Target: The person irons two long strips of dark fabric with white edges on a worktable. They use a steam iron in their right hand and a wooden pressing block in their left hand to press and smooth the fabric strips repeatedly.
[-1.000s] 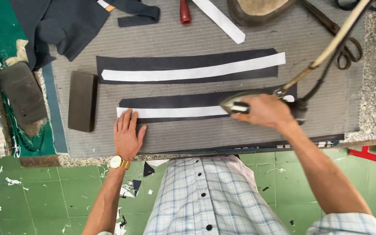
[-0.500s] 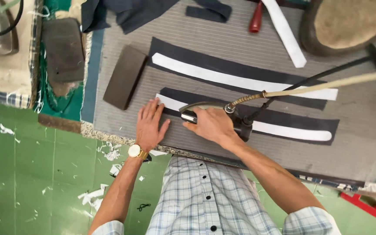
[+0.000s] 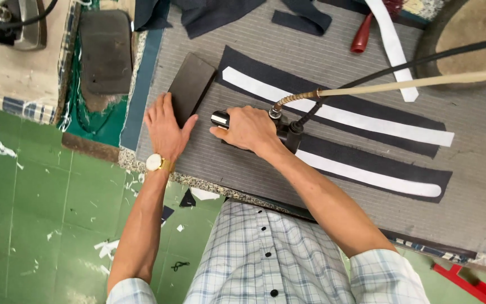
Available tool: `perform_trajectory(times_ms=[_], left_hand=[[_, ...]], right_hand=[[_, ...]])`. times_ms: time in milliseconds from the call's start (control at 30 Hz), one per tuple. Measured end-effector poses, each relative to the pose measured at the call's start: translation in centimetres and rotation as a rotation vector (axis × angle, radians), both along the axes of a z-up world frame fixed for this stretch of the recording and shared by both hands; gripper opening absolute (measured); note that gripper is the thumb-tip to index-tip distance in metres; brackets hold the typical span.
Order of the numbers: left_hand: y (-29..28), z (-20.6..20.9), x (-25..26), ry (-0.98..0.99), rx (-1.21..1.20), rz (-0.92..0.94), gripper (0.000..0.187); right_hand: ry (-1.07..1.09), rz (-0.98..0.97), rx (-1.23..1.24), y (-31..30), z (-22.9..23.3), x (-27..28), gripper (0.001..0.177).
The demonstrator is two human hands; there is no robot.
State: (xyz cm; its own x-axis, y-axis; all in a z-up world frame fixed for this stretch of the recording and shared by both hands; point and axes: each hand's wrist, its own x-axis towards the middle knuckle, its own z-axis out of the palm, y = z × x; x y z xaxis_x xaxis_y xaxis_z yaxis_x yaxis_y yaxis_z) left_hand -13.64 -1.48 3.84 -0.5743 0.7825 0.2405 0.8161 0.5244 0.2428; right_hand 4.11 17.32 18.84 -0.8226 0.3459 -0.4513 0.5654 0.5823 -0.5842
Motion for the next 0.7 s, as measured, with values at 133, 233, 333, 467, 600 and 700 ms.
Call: perform_trajectory(times_ms=[133,233,333,467,600,700], left_hand=[[2.4,0.5,-0.3,0.010,-0.032,0.034,0.095],[3.0,-0.5,-1.0,0.016,-0.002,0.050,0.100],[2.8,-1.1,-1.8,0.023,0.014,0.051,0.103],[2.3,-1.5,-2.9,-0.023,0.080,-0.003,0.096],[2.9,1.7,1.3,-0.199,0.099,-0.162,0.090],[6.6,5.5,7.6,-0.344,-0.039,-0.442,0.096]], right_hand=[[-0.006,-0.055,-0.039,0.1,0.1,0.9,0.052],[-0.081,-0.044,-0.099,0.3,-0.6,3.2,0.049],[-0.107,-0.088,-0.145,0.8,-0.7,6.6,0.038],[-0.197,-0.075,-0.121,2.4,-0.1,12.5,0.037],[-0.270,-0.131,-0.132,4.8,-0.1,19.2,0.034],[-0.315,-0.145,-0.126,6.5,4.1,23.5,0.038]])
